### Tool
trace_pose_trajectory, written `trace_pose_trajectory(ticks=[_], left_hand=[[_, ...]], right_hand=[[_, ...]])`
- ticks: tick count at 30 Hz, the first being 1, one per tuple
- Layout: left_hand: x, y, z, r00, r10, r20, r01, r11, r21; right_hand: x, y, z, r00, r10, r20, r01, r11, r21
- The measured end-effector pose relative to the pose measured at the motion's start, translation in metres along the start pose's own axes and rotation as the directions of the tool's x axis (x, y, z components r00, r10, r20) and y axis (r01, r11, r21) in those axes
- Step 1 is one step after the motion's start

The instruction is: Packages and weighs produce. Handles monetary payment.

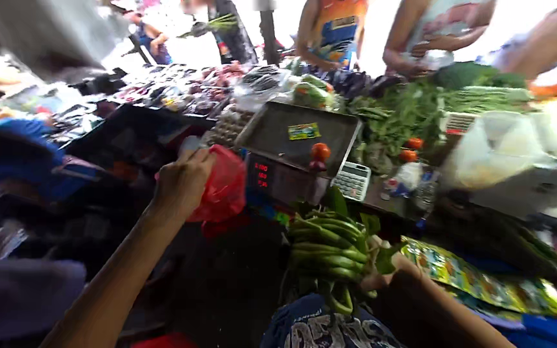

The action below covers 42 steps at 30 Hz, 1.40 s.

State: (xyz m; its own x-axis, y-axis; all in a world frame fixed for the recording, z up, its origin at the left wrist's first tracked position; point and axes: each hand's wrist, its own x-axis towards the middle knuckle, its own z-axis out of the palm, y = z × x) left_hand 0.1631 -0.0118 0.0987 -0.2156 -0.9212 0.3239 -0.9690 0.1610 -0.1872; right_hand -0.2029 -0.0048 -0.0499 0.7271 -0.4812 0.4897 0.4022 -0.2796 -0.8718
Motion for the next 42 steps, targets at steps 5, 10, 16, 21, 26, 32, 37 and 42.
trace_pose_trajectory(ticks=[5,10,16,21,26,32,37,42], left_hand=[[-0.033,0.002,-0.031,0.997,0.001,0.078,-0.021,0.967,0.254],[-0.093,0.011,-0.070,0.989,-0.065,0.135,0.070,0.997,-0.036],[-0.154,0.010,-0.042,0.929,-0.369,0.019,0.368,0.929,0.022],[-0.178,0.039,0.014,0.939,-0.279,-0.199,0.310,0.939,0.146],[-0.216,0.060,0.068,0.690,-0.722,-0.054,0.664,0.661,-0.350],[-0.217,0.057,0.079,0.558,-0.720,-0.412,0.679,0.682,-0.272],[-0.226,0.044,0.061,0.978,-0.102,-0.181,0.110,0.994,0.030],[-0.297,0.036,0.130,0.696,-0.480,-0.534,0.423,0.875,-0.236]], right_hand=[[0.081,0.016,0.033,0.939,-0.159,0.306,0.132,0.986,0.106],[0.143,0.034,0.061,0.918,0.071,0.389,-0.119,0.988,0.101],[0.193,0.063,0.093,0.934,0.353,0.058,-0.334,0.919,-0.209],[0.212,0.066,0.122,0.846,0.533,0.002,-0.530,0.842,-0.098],[0.215,0.072,0.134,0.800,0.597,0.059,-0.503,0.614,0.608],[0.213,0.120,0.156,0.841,0.516,-0.159,-0.524,0.852,-0.004],[0.190,0.121,0.170,0.866,0.489,-0.104,-0.479,0.753,-0.451],[0.224,0.126,0.158,0.658,0.739,-0.142,-0.740,0.670,0.062]])
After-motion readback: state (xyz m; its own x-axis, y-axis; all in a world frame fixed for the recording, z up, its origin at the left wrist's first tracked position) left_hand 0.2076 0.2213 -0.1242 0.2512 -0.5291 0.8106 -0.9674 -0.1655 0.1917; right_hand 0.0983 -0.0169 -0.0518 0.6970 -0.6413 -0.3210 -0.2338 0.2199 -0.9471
